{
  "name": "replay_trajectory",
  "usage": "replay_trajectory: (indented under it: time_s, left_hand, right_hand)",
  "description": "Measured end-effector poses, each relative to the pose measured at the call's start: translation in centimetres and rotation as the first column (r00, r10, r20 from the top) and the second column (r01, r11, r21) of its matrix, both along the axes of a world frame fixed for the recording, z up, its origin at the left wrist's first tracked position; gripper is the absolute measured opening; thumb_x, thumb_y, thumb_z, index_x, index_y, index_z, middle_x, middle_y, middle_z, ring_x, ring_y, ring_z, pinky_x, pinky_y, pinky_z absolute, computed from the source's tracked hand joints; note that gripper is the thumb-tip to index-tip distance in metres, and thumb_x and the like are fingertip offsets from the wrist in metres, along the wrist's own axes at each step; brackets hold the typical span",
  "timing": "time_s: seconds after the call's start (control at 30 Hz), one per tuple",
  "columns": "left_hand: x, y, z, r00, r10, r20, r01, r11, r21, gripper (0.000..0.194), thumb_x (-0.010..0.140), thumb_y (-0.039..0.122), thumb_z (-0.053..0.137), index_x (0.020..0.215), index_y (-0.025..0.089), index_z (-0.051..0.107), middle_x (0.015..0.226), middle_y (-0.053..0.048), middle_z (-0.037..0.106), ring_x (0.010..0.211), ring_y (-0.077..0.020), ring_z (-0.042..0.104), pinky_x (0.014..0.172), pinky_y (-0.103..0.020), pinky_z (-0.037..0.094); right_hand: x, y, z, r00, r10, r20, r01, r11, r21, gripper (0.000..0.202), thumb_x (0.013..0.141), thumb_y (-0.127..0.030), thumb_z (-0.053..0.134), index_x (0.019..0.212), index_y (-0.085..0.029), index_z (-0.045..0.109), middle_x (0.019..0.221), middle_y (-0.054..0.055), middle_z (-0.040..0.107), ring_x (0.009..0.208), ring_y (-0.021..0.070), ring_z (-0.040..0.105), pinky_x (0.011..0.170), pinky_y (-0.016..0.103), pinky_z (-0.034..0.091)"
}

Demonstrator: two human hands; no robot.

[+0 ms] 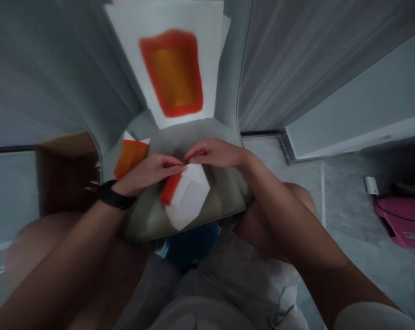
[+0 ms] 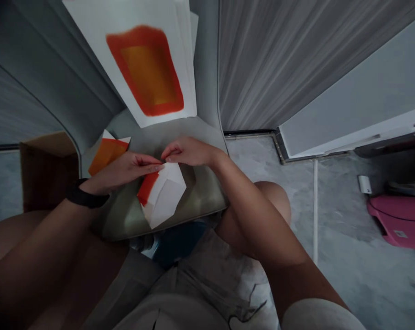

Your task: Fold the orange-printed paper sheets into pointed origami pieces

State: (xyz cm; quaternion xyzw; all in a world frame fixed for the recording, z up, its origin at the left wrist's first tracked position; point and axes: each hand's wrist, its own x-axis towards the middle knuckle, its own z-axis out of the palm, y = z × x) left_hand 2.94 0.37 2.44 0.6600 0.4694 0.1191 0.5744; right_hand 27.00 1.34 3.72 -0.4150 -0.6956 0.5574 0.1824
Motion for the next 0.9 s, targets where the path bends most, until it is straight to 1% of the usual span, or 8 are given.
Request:
replay_trajectory:
  time_s: [0.2,0.33,0.43,0.57,0.67,0.77,0.83,0.9]
  left_hand:
    - [-0.2,0.0,0.1,0.998,0.059,-0.018,-0.058,0.997,0.045,0.032,0.082,0.053,0.077,0.098,0.027,0.083,0.103,-0.004,0.081,0.098,-0.024,0.072,0.08,-0.029,0.058]
    - [0.1,-0.4,0.3,0.998,0.067,0.011,-0.068,0.998,0.016,0.031,0.082,0.052,0.078,0.098,0.026,0.083,0.107,-0.005,0.081,0.1,-0.0252,0.071,0.082,-0.03,0.058]
    - [0.2,-0.7,-0.1,0.995,0.078,0.066,-0.078,0.997,-0.002,0.033,0.083,0.052,0.077,0.1,0.025,0.082,0.108,-0.005,0.08,0.1,-0.0238,0.071,0.083,-0.029,0.056]
    - [0.2,-1.7,-1.0,0.963,0.233,0.133,-0.232,0.972,-0.024,0.036,0.078,0.049,0.081,0.098,0.021,0.076,0.098,-0.005,0.077,0.086,-0.0187,0.068,0.072,-0.026,0.055]
    - [0.5,-3.4,-1.5,0.88,0.421,0.221,-0.42,0.906,-0.054,0.037,0.073,0.042,0.084,0.096,0.02,0.065,0.081,0.0,0.069,0.071,-0.0138,0.062,0.062,-0.023,0.051]
    - [1.0,-5.9,-1.8,0.754,0.585,0.298,-0.598,0.799,-0.056,0.036,0.072,0.038,0.079,0.092,0.022,0.055,0.076,0.004,0.059,0.069,-0.0125,0.059,0.059,-0.022,0.05]
    - [1.3,-7.9,-2.1,0.648,0.684,0.336,-0.712,0.701,-0.053,0.034,0.071,0.038,0.075,0.088,0.022,0.05,0.078,0.005,0.055,0.07,-0.0118,0.058,0.061,-0.022,0.052]
    - [1.5,-10.0,-2.7,0.565,0.735,0.374,-0.781,0.623,-0.046,0.034,0.071,0.04,0.073,0.087,0.023,0.048,0.082,0.004,0.054,0.073,-0.0119,0.057,0.063,-0.023,0.054]
  right_hand:
    - [-0.1,-0.2,1.3,0.998,-0.064,0.004,0.064,0.996,0.055,0.013,0.091,-0.016,0.073,0.097,-0.022,0.082,0.091,-0.006,0.081,0.087,0.014,0.071,0.079,0.025,0.051]
    - [0.1,-0.3,1.3,0.997,-0.058,0.051,0.053,0.994,0.091,0.011,0.092,-0.019,0.072,0.097,-0.02,0.082,0.084,-0.006,0.079,0.083,0.0132,0.067,0.074,0.025,0.047]
    - [0.5,-0.2,0.6,0.99,-0.062,0.127,0.034,0.978,0.208,0.017,0.097,-0.027,0.067,0.092,-0.019,0.081,0.08,-0.004,0.076,0.077,0.0129,0.063,0.073,0.026,0.045]
    - [0.9,-0.3,-0.1,0.943,-0.255,0.216,0.141,0.89,0.434,0.022,0.099,-0.031,0.062,0.087,-0.02,0.078,0.086,0.002,0.075,0.084,0.0184,0.064,0.081,0.03,0.046]
    - [0.9,-1.6,0.0,0.89,-0.426,0.162,0.284,0.797,0.532,0.022,0.099,-0.029,0.058,0.098,-0.021,0.078,0.099,0.006,0.078,0.095,0.0229,0.067,0.091,0.034,0.048]
    - [0.9,-4.9,-0.3,0.801,-0.597,0.037,0.474,0.671,0.57,0.029,0.1,-0.033,0.053,0.111,-0.022,0.077,0.111,0.008,0.078,0.099,0.0242,0.069,0.095,0.038,0.051]
    - [0.8,-8.0,-1.1,0.719,-0.691,-0.076,0.618,0.585,0.525,0.033,0.099,-0.036,0.051,0.115,-0.02,0.076,0.114,0.01,0.078,0.099,0.025,0.07,0.094,0.04,0.054]
    - [0.5,-11.4,-2.5,0.645,-0.755,-0.115,0.716,0.545,0.437,0.039,0.099,-0.042,0.052,0.122,-0.019,0.073,0.116,0.013,0.078,0.099,0.0252,0.071,0.091,0.04,0.057]
